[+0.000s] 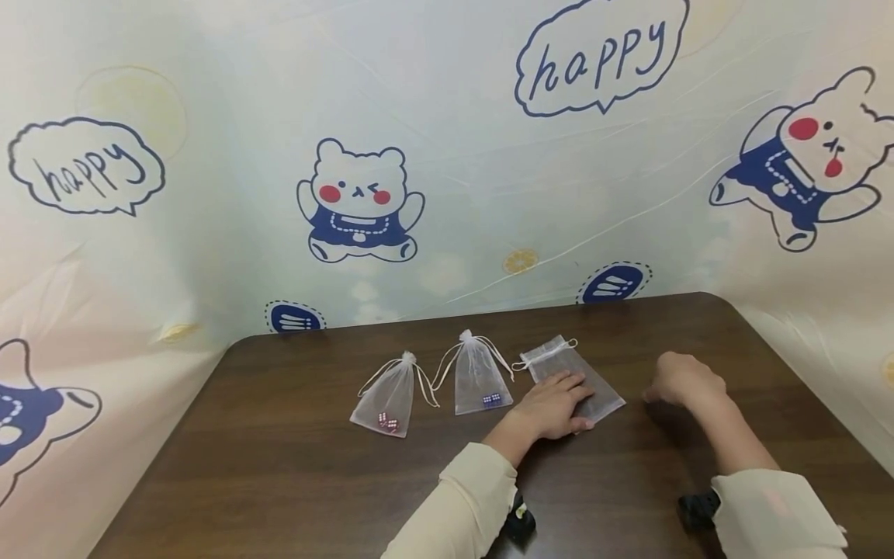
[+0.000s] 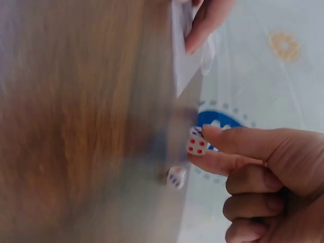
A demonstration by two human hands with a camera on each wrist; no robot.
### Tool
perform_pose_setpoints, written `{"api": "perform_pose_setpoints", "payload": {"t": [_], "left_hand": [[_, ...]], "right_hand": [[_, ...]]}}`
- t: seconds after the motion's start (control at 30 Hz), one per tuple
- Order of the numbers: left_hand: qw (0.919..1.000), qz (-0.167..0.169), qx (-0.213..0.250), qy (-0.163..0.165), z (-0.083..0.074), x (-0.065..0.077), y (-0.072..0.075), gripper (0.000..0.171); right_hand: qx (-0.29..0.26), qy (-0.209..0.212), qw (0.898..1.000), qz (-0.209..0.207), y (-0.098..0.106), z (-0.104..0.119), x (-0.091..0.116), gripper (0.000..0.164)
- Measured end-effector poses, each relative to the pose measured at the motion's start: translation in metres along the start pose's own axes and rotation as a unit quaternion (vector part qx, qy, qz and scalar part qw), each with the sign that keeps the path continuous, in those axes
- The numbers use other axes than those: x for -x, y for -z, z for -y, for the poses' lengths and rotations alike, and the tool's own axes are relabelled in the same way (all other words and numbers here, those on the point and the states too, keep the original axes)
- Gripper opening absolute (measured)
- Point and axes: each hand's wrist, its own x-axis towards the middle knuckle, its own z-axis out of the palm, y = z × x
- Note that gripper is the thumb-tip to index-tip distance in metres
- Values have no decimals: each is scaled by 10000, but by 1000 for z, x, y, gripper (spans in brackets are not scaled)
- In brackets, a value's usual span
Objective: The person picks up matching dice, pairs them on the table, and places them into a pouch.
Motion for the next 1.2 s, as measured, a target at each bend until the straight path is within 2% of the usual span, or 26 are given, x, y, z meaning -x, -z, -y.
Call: {"api": "perform_pose_setpoints", "payload": {"t": [0.17, 0.43, 0.83, 1.2], "left_hand": [[10000, -71, 34, -41, 1, 1, 1, 57], [9999, -125, -10, -112, 2, 0, -1, 56], [9999, -81, 100, -72, 4, 0, -2, 57], [9998, -56, 133, -102, 4, 0, -3, 57]], "right_hand": [[227, 856, 9961, -27, -13, 21, 10, 21], [279, 1246, 9918, 82, -33, 45, 21, 28], [475, 1087, 9913, 563, -37, 55, 19, 21], [564, 1094, 9905, 611, -39, 56, 22, 21]]}}
